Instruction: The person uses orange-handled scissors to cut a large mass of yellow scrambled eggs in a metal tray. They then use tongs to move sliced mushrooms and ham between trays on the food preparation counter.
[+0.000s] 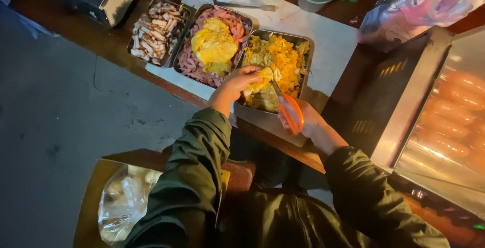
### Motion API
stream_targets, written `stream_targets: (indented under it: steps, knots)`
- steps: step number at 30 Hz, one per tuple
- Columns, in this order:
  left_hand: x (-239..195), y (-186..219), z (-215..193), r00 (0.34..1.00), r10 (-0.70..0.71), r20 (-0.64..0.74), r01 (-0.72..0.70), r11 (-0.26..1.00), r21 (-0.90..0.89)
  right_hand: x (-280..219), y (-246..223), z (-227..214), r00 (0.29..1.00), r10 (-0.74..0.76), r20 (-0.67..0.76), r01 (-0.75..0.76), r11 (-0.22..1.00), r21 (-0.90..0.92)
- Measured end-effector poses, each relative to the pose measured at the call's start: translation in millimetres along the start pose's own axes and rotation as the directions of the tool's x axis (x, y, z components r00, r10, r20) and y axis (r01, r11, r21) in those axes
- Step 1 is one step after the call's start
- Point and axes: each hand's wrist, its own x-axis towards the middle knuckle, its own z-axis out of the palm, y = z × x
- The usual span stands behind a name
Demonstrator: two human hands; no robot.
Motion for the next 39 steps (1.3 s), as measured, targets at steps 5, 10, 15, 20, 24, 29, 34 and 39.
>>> stream_targets:
  steps: [5,10,15,20,24,29,34,39]
  knots:
    - [-14.2,8.8,3.0,0.998,-0.032,-0.048,0.018,0.966,-0.257,-39.8,-13.0,4.4,0.997,-0.005,0.077,0.006,1.000,-0.006]
    - [25.1,-17.1,-7.1,0.994,-0.084,-0.070,0.025,0.795,-0.606,-26.9,23.8,4.3,0.971,-0.017,0.238,0.013,1.000,0.021]
    - [37.8,-33.9,-5.8,0.995,-0.063,0.080,0.098,0.821,-0.563,-57.3,-22.1,25.0,0.977,-0.037,0.209,0.045,0.998,-0.033]
    - [-23.9,17.5,0.9,0.987,-0.065,0.144,0.077,0.993,-0.085,-26.7,-16.8,19.1,0.994,0.040,0.099,-0.045,0.998,0.048]
    - [-25.6,9.6,-0.9,0.997,-0.046,0.069,0.059,0.978,-0.199,-9.5,-9.2,12.4,0.999,0.001,0.045,-0.003,0.999,0.034]
    - [24.8,-38.7,-16.5,0.991,-0.106,-0.077,0.051,0.853,-0.520,-54.7,-16.5,17.1,0.994,-0.016,0.108,0.019,1.000,-0.024]
    - [34.4,-28.7,-7.3,0.996,-0.087,-0.029,0.040,0.696,-0.717,-70.5,-16.0,32.5,0.967,-0.030,0.253,0.089,0.971,-0.223]
    - [-11.7,3.5,9.6,0.993,-0.112,-0.049,0.088,0.934,-0.346,-52.5,-18.4,24.5,0.957,-0.071,0.280,0.086,0.996,-0.039]
